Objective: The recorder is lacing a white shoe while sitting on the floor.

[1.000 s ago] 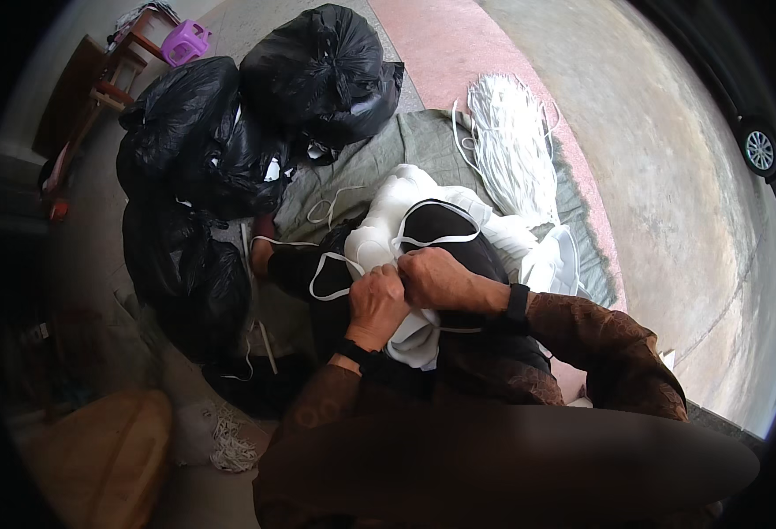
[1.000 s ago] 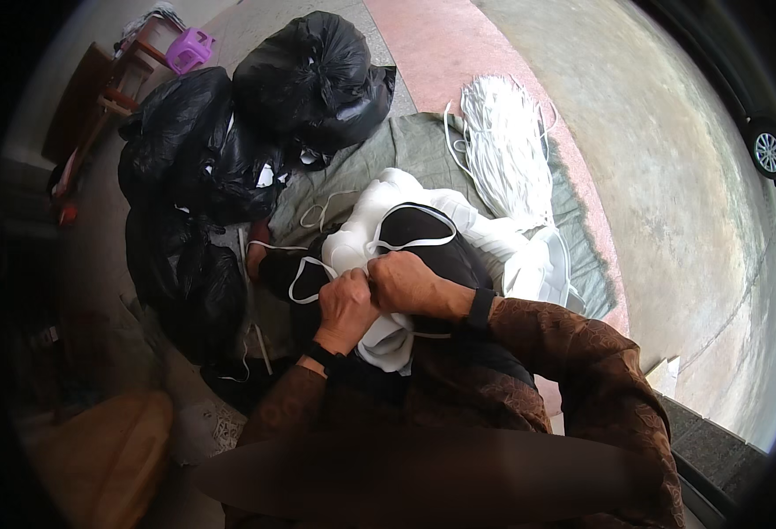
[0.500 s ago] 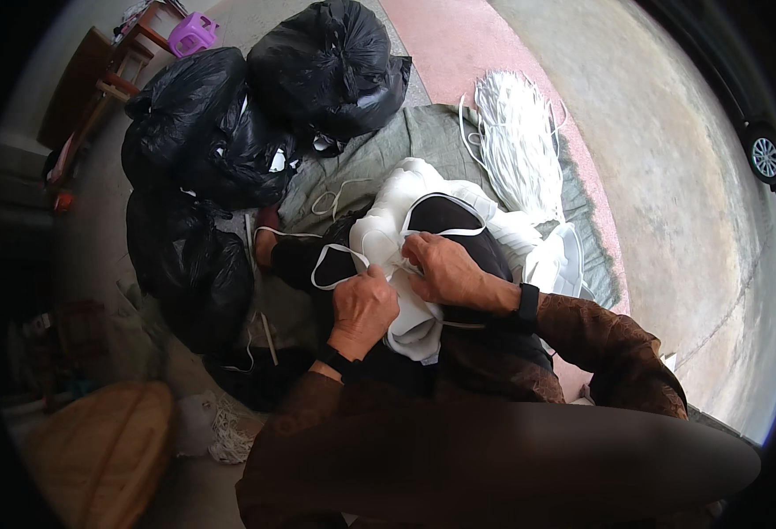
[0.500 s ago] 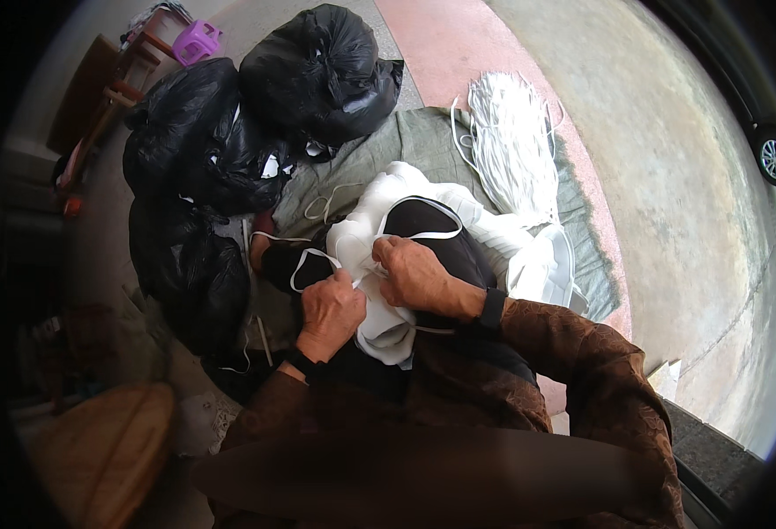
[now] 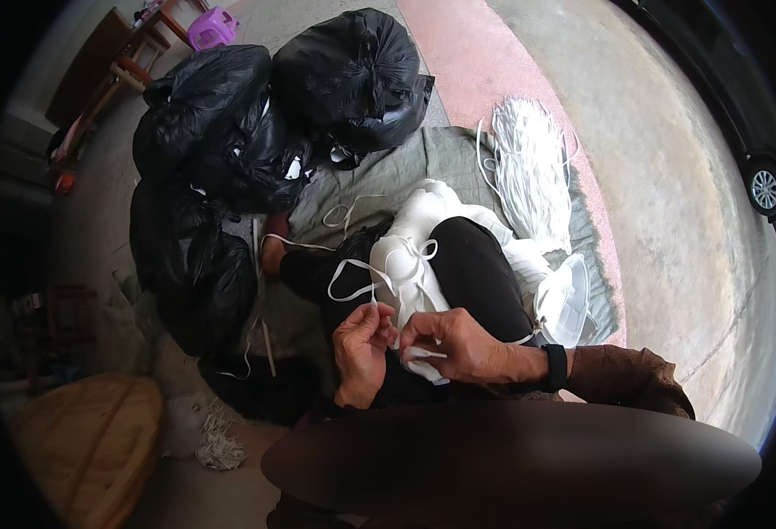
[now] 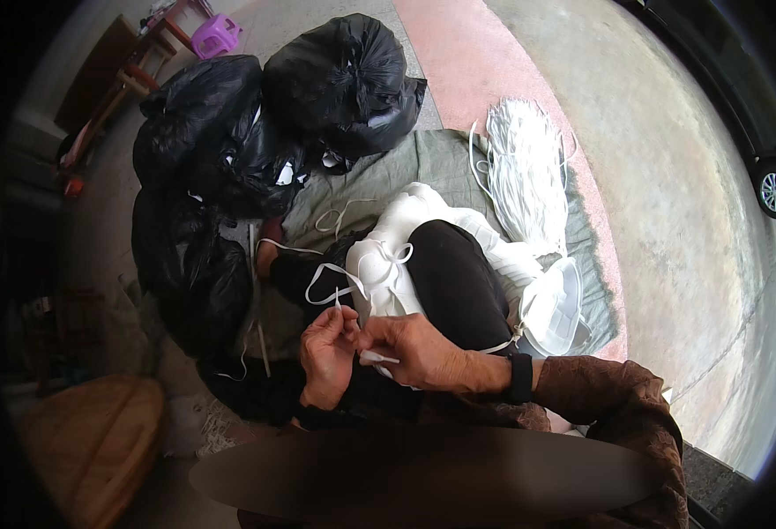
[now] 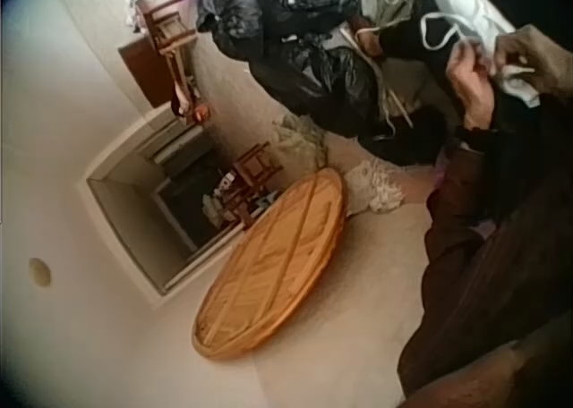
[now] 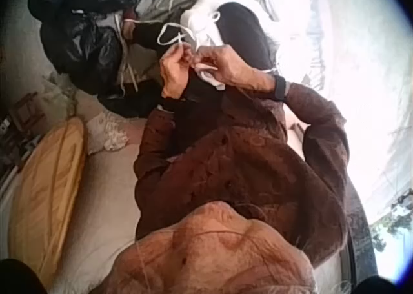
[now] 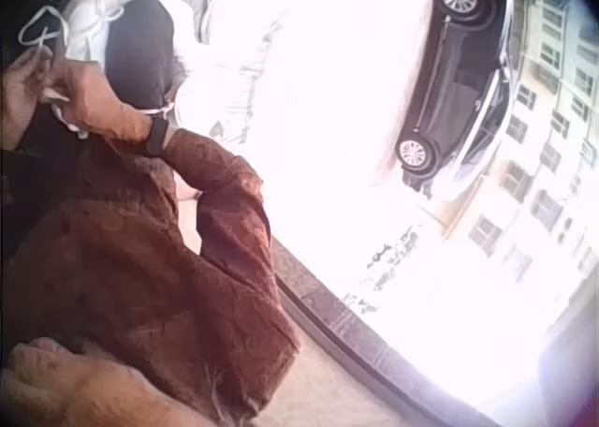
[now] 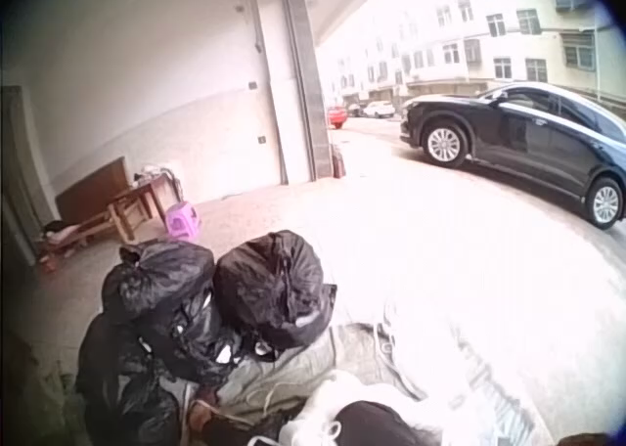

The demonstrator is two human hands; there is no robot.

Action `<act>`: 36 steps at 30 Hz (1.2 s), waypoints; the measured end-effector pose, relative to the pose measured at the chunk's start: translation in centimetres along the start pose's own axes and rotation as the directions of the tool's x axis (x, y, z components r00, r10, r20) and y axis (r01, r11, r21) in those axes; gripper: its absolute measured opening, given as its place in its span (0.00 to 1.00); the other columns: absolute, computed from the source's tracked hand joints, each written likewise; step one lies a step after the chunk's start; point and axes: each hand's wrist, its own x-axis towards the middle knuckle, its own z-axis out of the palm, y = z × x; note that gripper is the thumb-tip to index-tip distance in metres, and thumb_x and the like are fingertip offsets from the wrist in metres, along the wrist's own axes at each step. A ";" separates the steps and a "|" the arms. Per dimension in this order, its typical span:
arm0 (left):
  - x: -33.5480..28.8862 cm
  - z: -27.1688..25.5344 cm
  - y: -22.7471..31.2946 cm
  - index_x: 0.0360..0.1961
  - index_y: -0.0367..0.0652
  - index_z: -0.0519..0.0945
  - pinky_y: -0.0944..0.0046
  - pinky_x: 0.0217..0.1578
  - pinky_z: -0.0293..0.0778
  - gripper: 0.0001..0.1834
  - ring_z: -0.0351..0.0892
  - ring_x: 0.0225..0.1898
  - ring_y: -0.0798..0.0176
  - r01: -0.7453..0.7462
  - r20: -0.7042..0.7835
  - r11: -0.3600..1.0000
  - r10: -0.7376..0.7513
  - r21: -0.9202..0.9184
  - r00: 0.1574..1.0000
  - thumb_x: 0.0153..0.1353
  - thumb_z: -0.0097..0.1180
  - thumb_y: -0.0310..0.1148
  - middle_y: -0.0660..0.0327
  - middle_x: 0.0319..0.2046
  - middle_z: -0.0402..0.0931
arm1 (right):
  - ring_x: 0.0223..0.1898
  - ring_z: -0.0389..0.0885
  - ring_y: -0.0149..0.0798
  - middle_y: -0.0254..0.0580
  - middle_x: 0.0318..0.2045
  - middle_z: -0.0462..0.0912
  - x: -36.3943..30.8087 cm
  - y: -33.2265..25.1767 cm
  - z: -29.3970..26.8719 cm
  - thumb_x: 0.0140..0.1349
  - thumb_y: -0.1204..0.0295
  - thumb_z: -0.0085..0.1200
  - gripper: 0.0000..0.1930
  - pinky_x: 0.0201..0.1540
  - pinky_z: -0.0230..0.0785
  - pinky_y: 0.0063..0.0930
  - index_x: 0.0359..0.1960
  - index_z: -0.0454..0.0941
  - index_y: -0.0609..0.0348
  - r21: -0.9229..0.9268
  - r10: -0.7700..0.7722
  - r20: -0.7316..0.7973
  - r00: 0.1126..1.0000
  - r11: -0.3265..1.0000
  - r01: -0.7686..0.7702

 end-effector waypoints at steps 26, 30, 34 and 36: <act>2.4 7.2 -0.3 0.59 0.32 0.71 0.63 0.57 0.71 0.23 0.80 0.52 0.59 -0.605 0.533 0.723 0.385 0.334 0.753 0.65 0.61 0.28 0.50 0.50 0.80 | 0.27 0.76 0.28 0.36 0.27 0.80 14.4 -18.4 -41.3 0.69 0.69 0.54 0.10 0.31 0.69 0.22 0.38 0.80 0.65 -0.095 -0.165 -0.722 0.672 0.986 0.139; 3.0 -0.2 5.4 0.53 0.33 0.74 0.74 0.25 0.55 0.14 0.57 0.21 0.77 -0.221 0.444 0.975 0.199 -0.003 0.874 0.72 0.52 0.30 0.71 0.21 0.61 | 0.24 0.71 0.25 0.32 0.25 0.78 7.0 -14.5 -47.9 0.69 0.69 0.54 0.10 0.27 0.64 0.19 0.36 0.81 0.63 -0.055 -0.082 -0.841 0.534 0.996 0.065; 0.4 -19.9 12.8 0.49 0.37 0.77 0.72 0.19 0.51 0.11 0.51 0.18 0.76 -0.398 -0.097 0.883 0.386 -0.251 0.918 0.75 0.44 0.30 0.71 0.17 0.53 | 0.21 0.68 0.22 0.28 0.23 0.77 -5.8 -4.2 -47.2 0.68 0.67 0.54 0.10 0.21 0.57 0.17 0.32 0.82 0.57 -0.174 -0.101 -0.969 0.226 0.929 -0.328; -2.7 -29.4 13.2 0.50 0.38 0.78 0.72 0.17 0.50 0.12 0.49 0.18 0.76 -0.431 -0.430 0.901 0.369 -0.052 0.824 0.75 0.44 0.30 0.72 0.17 0.52 | 0.22 0.71 0.24 0.30 0.24 0.80 -10.4 2.0 -41.6 0.66 0.64 0.54 0.11 0.23 0.61 0.23 0.33 0.83 0.57 -0.085 -0.048 -0.996 0.075 0.773 -0.629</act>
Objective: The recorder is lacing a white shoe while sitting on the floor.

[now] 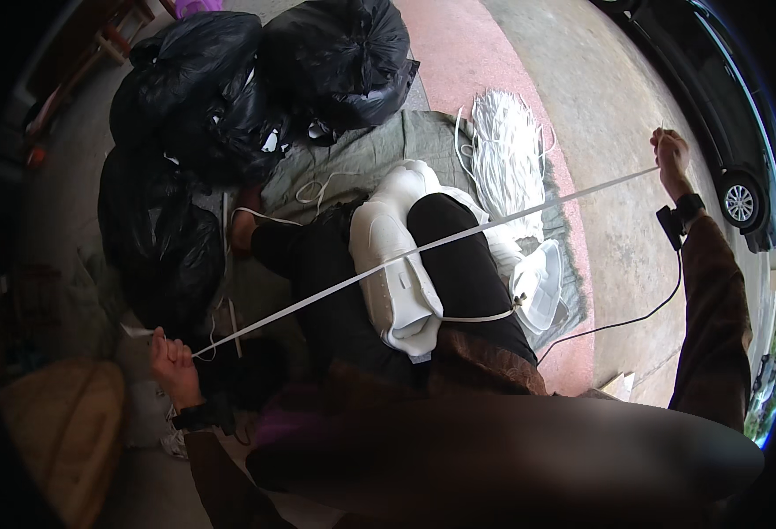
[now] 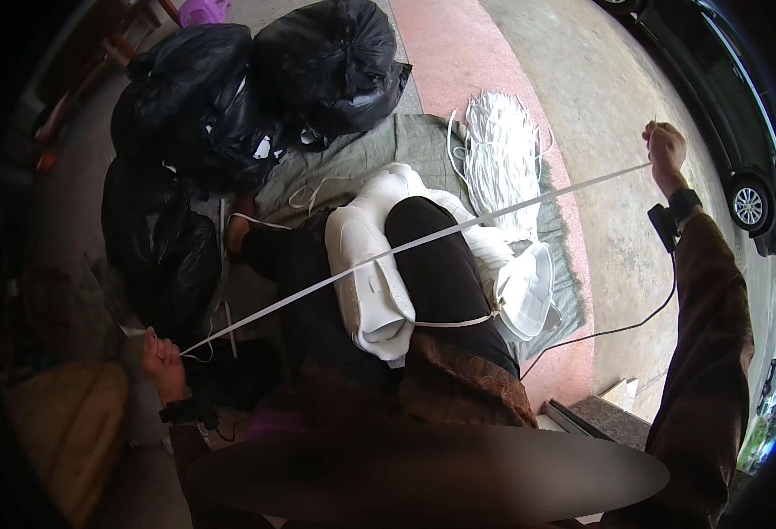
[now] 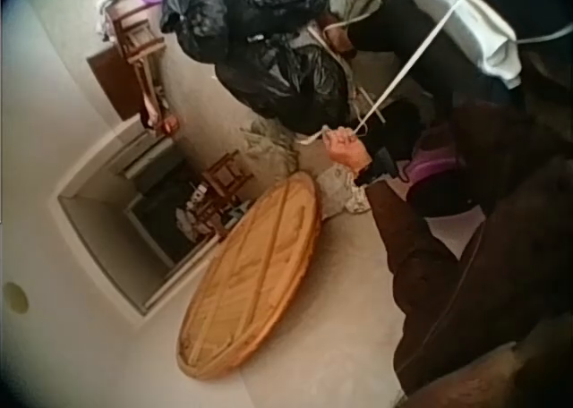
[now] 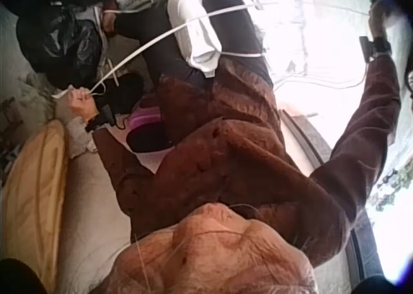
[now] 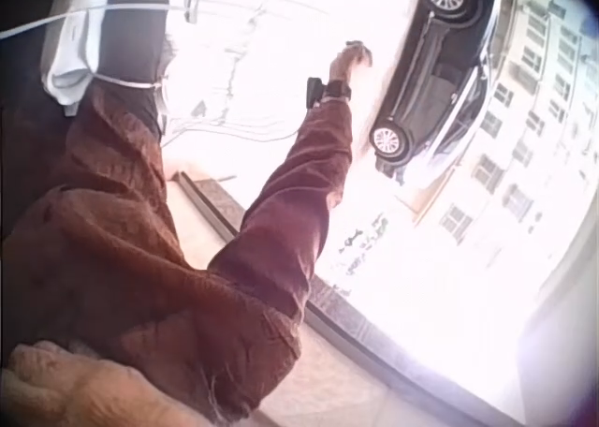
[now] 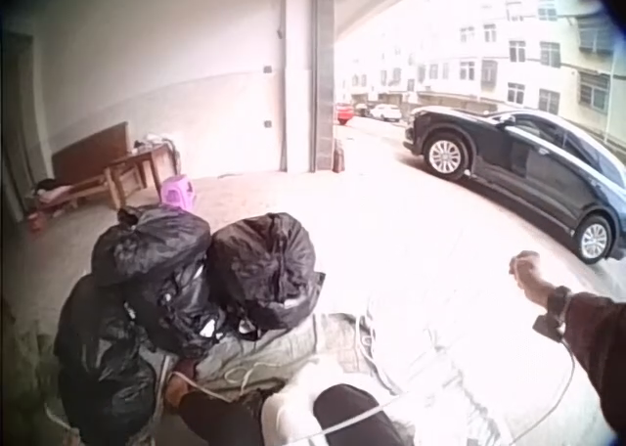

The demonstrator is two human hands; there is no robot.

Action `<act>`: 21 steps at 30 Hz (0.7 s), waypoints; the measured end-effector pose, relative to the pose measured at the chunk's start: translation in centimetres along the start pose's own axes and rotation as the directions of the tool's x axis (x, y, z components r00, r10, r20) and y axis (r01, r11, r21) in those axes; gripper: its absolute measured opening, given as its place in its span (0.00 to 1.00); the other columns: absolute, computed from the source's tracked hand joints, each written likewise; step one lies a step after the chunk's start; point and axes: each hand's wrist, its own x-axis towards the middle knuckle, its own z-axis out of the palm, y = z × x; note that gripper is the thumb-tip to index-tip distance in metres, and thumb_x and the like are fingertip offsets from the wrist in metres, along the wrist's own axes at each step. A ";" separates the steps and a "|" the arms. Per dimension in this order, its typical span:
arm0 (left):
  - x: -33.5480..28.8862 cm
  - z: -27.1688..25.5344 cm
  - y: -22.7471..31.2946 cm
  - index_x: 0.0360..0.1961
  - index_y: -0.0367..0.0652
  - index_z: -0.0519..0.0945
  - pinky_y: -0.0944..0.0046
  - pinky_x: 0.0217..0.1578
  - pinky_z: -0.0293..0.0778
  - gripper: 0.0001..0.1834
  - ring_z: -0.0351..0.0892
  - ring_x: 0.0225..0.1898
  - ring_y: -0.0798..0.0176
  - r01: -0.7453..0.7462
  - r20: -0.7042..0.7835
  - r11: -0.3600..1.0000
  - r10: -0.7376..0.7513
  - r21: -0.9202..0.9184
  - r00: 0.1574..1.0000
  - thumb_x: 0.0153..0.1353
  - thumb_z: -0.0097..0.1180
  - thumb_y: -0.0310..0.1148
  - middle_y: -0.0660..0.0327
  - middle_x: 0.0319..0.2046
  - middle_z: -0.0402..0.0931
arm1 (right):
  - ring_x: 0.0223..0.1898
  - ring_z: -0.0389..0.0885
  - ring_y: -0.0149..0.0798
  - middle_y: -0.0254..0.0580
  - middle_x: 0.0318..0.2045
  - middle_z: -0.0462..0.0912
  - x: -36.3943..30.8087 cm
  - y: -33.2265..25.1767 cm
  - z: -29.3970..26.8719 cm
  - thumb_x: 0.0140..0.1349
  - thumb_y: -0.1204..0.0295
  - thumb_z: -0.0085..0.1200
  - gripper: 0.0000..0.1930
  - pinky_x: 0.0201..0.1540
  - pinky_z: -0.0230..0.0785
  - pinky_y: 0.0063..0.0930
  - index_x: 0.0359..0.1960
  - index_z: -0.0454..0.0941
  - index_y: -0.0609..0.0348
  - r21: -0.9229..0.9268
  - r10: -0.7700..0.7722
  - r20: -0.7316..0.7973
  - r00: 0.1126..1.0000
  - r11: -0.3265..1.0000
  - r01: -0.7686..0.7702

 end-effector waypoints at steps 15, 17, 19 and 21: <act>-13.6 20.1 -13.8 0.43 0.33 0.77 0.73 0.25 0.71 0.08 0.75 0.25 0.72 -0.158 0.530 0.752 -0.282 0.640 0.800 0.70 0.49 0.27 0.58 0.29 0.82 | 0.29 0.82 0.50 0.41 0.25 0.80 -36.9 -5.1 14.9 0.54 0.72 0.61 0.05 0.31 0.75 0.45 0.28 0.77 0.56 0.457 -0.707 0.650 0.279 0.657 0.600; -14.3 22.2 -14.5 0.39 0.33 0.81 0.72 0.25 0.66 0.08 0.71 0.24 0.75 -0.143 0.465 0.683 -0.315 0.717 0.827 0.69 0.52 0.27 0.63 0.25 0.79 | 0.32 0.82 0.49 0.40 0.27 0.78 -36.6 -4.7 15.6 0.53 0.72 0.61 0.05 0.32 0.75 0.43 0.28 0.77 0.57 0.470 -0.719 0.651 0.242 0.633 0.615; -14.2 23.0 -14.5 0.39 0.33 0.82 0.72 0.25 0.65 0.08 0.69 0.24 0.76 -0.213 0.463 0.609 -0.288 0.764 0.838 0.68 0.54 0.27 0.65 0.23 0.78 | 0.32 0.82 0.48 0.40 0.27 0.78 -36.6 -4.5 15.9 0.53 0.72 0.61 0.05 0.32 0.75 0.43 0.28 0.77 0.57 0.468 -0.724 0.635 0.271 0.639 0.610; -13.9 23.2 -14.3 0.36 0.31 0.83 0.71 0.25 0.65 0.08 0.68 0.24 0.77 -0.320 0.480 0.496 -0.237 0.807 0.845 0.66 0.58 0.28 0.67 0.21 0.76 | 0.32 0.82 0.48 0.40 0.27 0.78 -36.7 -4.5 16.1 0.53 0.72 0.61 0.05 0.32 0.75 0.43 0.28 0.77 0.57 0.483 -0.724 0.637 0.265 0.643 0.595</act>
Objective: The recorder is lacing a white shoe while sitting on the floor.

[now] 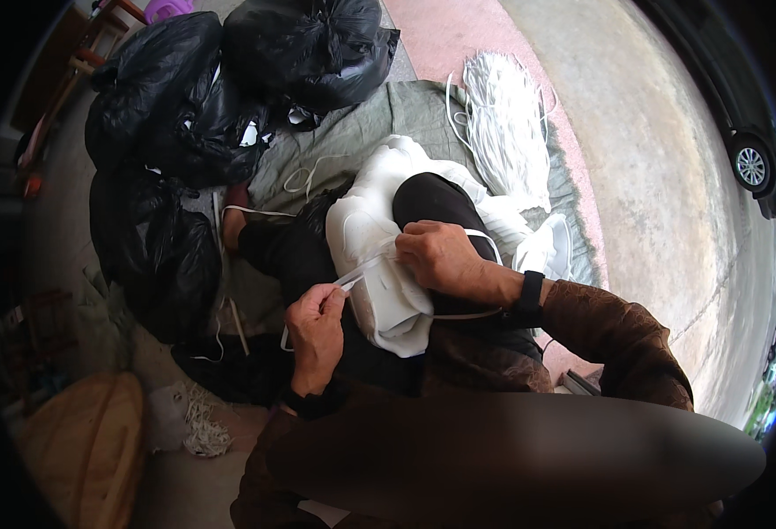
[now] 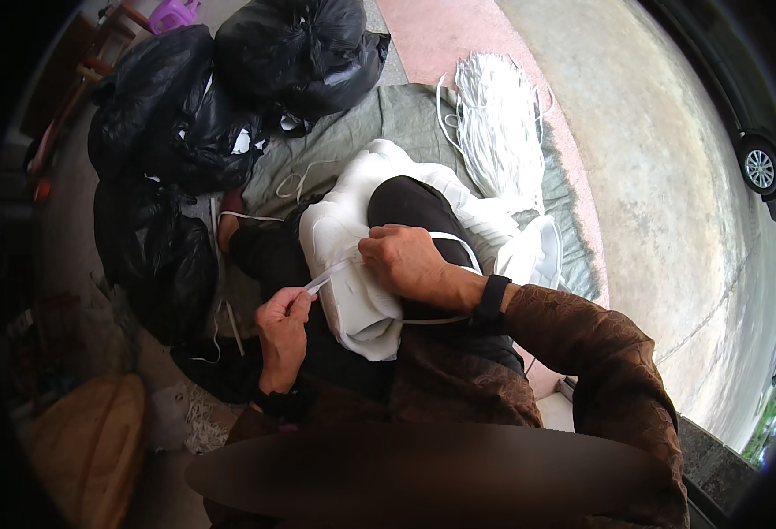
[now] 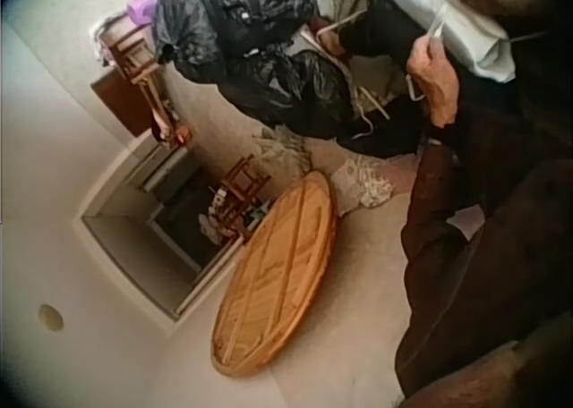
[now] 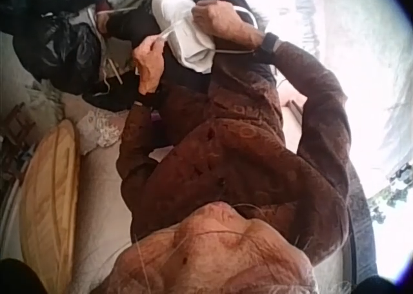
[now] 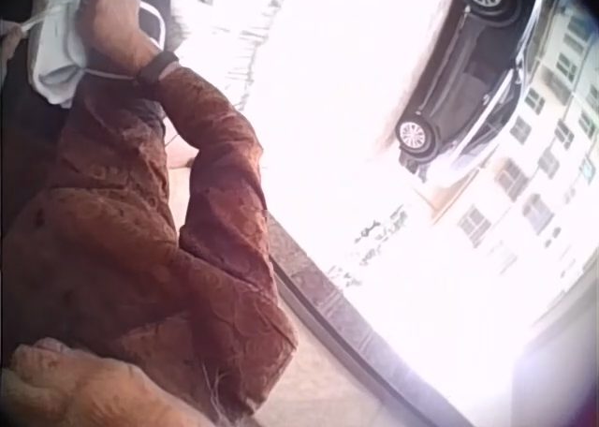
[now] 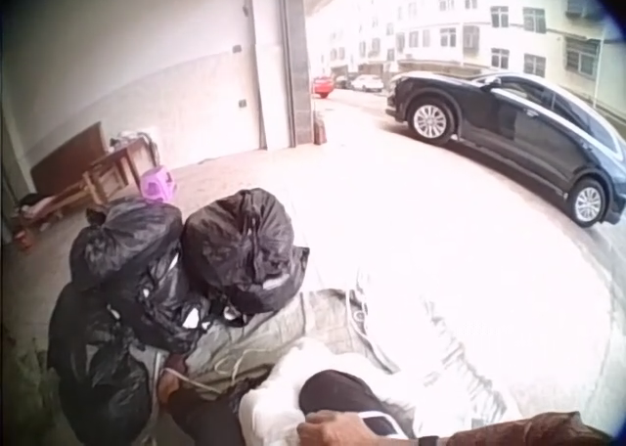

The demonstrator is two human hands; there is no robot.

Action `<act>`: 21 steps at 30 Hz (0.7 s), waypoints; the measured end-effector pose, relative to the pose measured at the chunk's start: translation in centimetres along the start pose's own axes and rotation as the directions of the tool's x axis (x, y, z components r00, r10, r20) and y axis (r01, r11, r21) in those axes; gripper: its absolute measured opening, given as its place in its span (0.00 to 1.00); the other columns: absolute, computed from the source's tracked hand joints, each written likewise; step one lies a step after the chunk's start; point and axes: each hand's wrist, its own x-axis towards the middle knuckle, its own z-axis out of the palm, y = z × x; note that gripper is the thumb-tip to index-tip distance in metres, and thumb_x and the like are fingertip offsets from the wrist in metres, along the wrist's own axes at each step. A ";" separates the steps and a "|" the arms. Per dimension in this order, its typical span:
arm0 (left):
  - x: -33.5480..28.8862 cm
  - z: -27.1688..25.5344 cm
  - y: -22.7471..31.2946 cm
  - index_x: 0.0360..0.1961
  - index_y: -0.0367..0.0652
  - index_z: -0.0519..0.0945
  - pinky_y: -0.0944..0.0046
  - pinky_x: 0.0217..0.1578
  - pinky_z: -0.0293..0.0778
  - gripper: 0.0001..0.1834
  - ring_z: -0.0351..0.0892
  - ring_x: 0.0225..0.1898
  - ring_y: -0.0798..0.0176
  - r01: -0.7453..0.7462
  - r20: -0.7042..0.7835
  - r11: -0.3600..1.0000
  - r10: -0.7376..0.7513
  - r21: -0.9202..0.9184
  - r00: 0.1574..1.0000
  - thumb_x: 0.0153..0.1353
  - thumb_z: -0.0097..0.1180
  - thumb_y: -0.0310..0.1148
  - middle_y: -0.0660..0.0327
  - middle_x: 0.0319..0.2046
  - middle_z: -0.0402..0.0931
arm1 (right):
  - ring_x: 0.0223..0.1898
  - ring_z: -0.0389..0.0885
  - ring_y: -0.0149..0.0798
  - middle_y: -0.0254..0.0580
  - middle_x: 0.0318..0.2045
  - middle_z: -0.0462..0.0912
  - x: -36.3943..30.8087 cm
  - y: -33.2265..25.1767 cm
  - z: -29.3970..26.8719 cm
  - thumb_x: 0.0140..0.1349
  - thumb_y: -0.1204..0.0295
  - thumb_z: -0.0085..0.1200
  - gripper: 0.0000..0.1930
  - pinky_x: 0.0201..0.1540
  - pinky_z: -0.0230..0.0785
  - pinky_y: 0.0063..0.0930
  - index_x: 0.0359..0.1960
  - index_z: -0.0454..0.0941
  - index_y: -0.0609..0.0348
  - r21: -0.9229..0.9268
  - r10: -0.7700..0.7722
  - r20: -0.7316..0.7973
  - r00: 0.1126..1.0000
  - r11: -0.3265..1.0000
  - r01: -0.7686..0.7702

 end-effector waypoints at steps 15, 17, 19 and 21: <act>1.4 1.2 -1.3 0.32 0.37 0.84 0.61 0.27 0.74 0.07 0.81 0.22 0.58 -0.141 -0.129 0.979 0.160 0.146 0.979 0.59 0.63 0.30 0.52 0.22 0.81 | 0.31 0.81 0.46 0.39 0.25 0.76 0.6 -0.9 1.6 0.49 0.74 0.62 0.07 0.31 0.75 0.40 0.26 0.75 0.57 -0.024 -0.096 -0.015 0.995 0.995 0.096; 1.5 1.5 -1.4 0.31 0.37 0.84 0.59 0.27 0.74 0.06 0.82 0.23 0.54 -0.178 -0.116 0.969 0.199 0.174 0.973 0.59 0.63 0.30 0.51 0.22 0.81 | 0.30 0.81 0.47 0.41 0.24 0.77 0.4 -0.6 1.6 0.51 0.75 0.63 0.07 0.32 0.75 0.41 0.24 0.75 0.58 -0.039 -0.087 -0.021 0.996 0.996 0.086; 1.9 1.9 -1.2 0.27 0.38 0.81 0.55 0.26 0.74 0.04 0.82 0.24 0.47 -0.300 -0.131 0.920 0.339 0.252 0.932 0.57 0.61 0.27 0.51 0.21 0.80 | 0.30 0.81 0.47 0.40 0.24 0.77 0.4 -0.4 1.7 0.51 0.74 0.62 0.07 0.32 0.75 0.40 0.24 0.75 0.58 -0.024 -0.107 -0.037 0.994 0.994 0.106; 2.6 2.3 -1.0 0.25 0.39 0.79 0.53 0.26 0.74 0.04 0.81 0.24 0.45 -0.384 -0.085 0.854 0.438 0.350 0.895 0.55 0.60 0.26 0.52 0.20 0.78 | 0.30 0.81 0.47 0.41 0.24 0.77 0.5 -0.4 1.8 0.51 0.74 0.62 0.07 0.32 0.75 0.40 0.24 0.75 0.58 -0.035 -0.082 -0.023 0.996 0.996 0.081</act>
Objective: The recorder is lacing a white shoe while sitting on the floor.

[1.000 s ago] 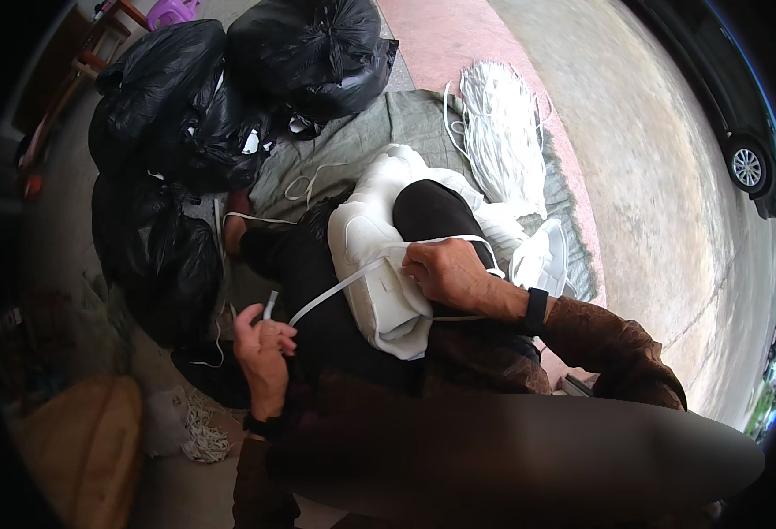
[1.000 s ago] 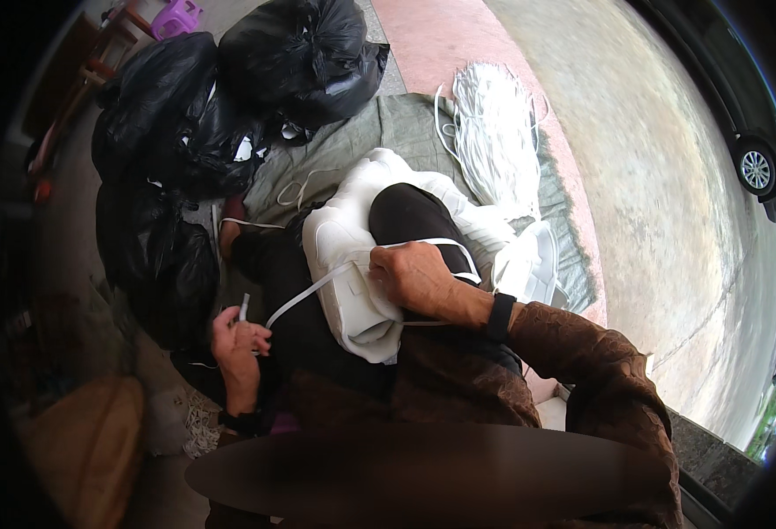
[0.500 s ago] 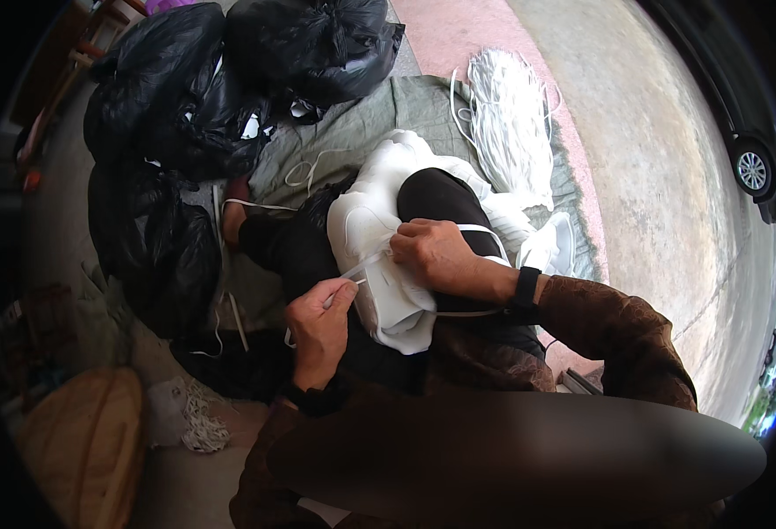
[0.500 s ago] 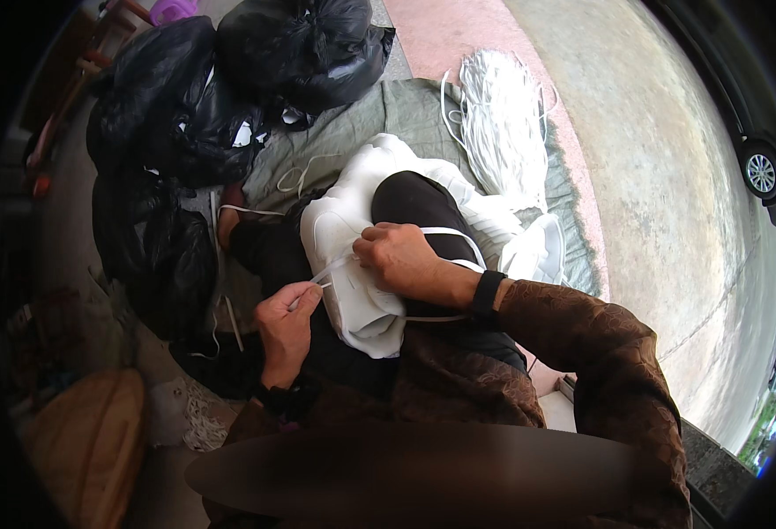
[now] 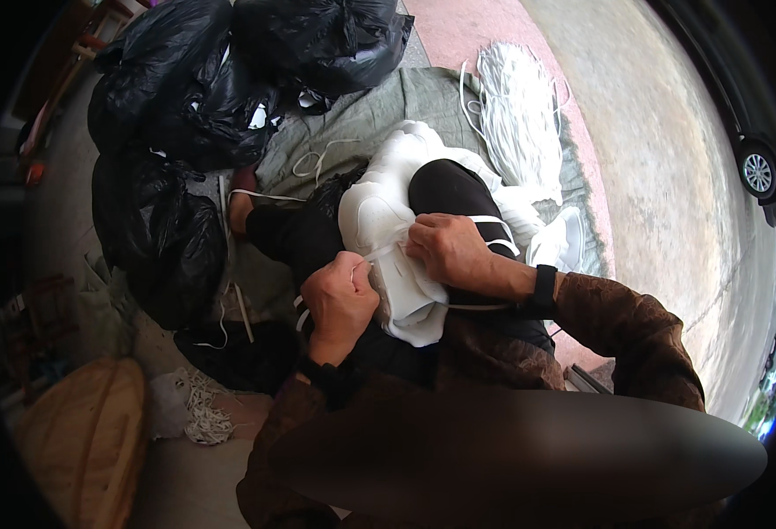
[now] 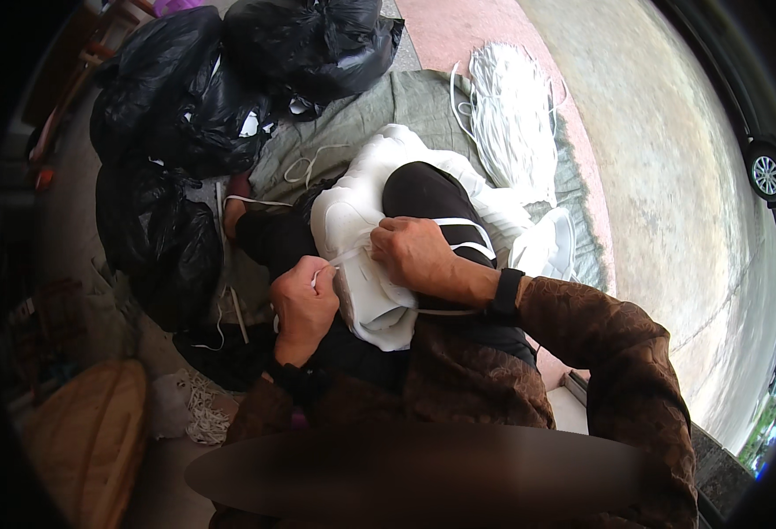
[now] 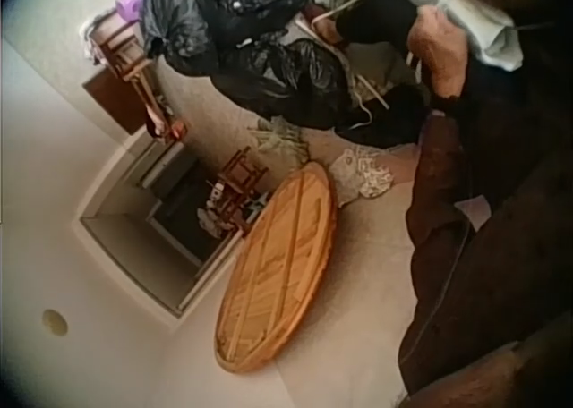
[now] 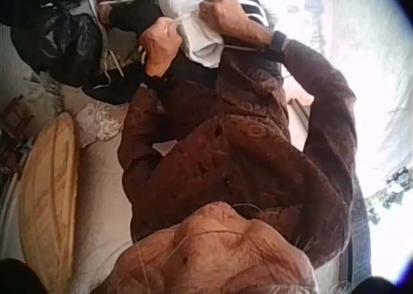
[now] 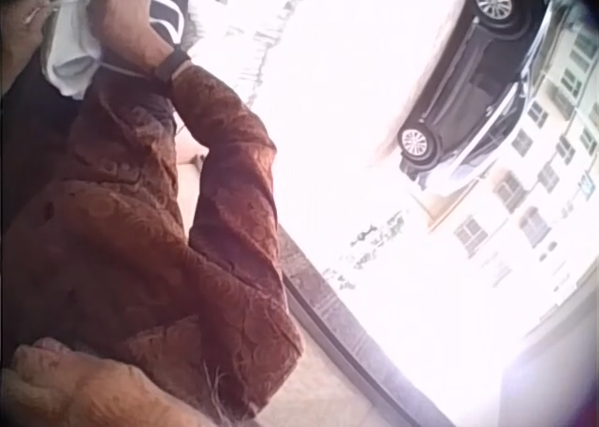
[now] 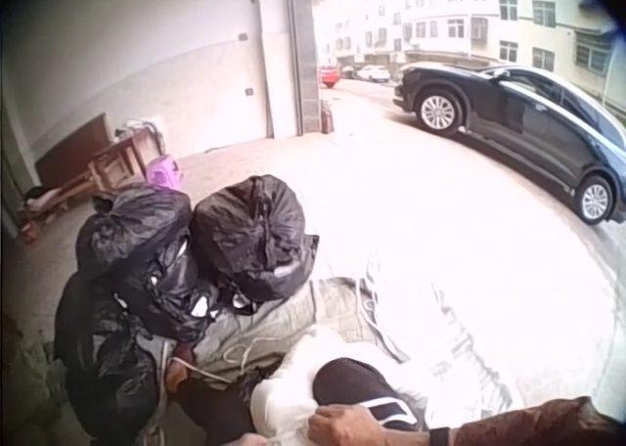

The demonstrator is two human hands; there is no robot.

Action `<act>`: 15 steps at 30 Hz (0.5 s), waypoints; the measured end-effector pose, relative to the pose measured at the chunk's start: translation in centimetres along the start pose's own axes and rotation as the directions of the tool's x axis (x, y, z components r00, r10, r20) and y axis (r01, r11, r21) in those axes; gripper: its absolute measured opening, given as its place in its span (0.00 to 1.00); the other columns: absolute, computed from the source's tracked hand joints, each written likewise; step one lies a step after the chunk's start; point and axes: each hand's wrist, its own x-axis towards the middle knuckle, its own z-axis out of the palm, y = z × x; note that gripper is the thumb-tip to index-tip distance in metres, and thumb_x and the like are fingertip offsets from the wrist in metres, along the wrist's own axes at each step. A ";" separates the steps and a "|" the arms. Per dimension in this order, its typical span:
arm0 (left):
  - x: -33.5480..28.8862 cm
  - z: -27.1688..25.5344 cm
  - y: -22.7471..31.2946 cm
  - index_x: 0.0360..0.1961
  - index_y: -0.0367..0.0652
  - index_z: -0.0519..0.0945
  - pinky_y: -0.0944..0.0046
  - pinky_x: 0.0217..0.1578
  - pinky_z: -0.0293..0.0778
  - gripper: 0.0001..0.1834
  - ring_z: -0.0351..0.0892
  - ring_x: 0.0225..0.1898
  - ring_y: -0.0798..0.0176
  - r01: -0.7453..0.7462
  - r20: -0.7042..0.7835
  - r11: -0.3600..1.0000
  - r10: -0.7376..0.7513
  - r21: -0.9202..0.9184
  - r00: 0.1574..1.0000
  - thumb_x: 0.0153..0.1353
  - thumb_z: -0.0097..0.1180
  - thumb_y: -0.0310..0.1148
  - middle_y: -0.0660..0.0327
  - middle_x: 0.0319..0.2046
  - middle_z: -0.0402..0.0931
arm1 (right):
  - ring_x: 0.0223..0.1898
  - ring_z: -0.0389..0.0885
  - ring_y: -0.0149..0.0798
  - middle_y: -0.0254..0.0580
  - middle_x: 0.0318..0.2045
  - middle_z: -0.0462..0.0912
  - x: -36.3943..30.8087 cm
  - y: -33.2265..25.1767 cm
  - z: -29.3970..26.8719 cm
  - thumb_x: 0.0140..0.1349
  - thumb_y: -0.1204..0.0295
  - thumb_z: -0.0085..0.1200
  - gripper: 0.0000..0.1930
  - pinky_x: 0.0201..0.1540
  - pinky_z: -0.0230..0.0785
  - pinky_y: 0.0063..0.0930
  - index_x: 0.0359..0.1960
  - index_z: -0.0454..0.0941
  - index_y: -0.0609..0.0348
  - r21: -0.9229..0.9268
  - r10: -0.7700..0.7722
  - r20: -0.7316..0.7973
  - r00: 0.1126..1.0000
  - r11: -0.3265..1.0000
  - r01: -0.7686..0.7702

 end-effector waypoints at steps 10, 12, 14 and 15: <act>0.5 -0.5 2.6 0.34 0.38 0.77 0.51 0.40 0.71 0.11 0.74 0.38 0.48 -0.047 0.060 0.994 0.041 0.094 0.997 0.46 0.62 0.24 0.53 0.32 0.75 | 0.44 0.78 0.54 0.50 0.38 0.77 -0.2 -3.0 -2.5 0.40 0.66 0.73 0.23 0.43 0.74 0.44 0.37 0.78 0.62 0.007 0.256 0.069 0.964 0.966 -0.257; 0.6 -0.9 2.9 0.38 0.38 0.74 0.52 0.46 0.69 0.20 0.69 0.43 0.45 -0.076 0.176 0.996 0.067 0.045 0.982 0.40 0.63 0.23 0.50 0.36 0.70 | 0.41 0.79 0.54 0.49 0.35 0.79 0.5 -3.0 -2.9 0.41 0.71 0.68 0.18 0.43 0.75 0.43 0.36 0.78 0.62 0.015 0.205 0.145 0.968 0.978 -0.209; 1.3 -1.2 2.5 0.40 0.35 0.71 0.50 0.43 0.71 0.22 0.73 0.40 0.44 -0.182 0.108 0.980 0.173 0.079 0.979 0.39 0.60 0.20 0.50 0.33 0.73 | 0.40 0.80 0.54 0.48 0.34 0.80 1.5 -2.5 -3.0 0.41 0.74 0.65 0.17 0.42 0.75 0.43 0.36 0.78 0.62 -0.087 0.148 0.135 0.980 0.987 -0.137; 2.0 -1.4 1.9 0.40 0.35 0.71 0.49 0.41 0.72 0.22 0.74 0.38 0.44 -0.175 0.141 0.976 0.157 0.127 0.977 0.39 0.58 0.19 0.50 0.31 0.74 | 0.39 0.81 0.54 0.48 0.32 0.81 2.0 -2.1 -3.0 0.41 0.77 0.62 0.15 0.42 0.76 0.42 0.35 0.79 0.61 -0.213 0.169 0.200 0.965 0.969 -0.125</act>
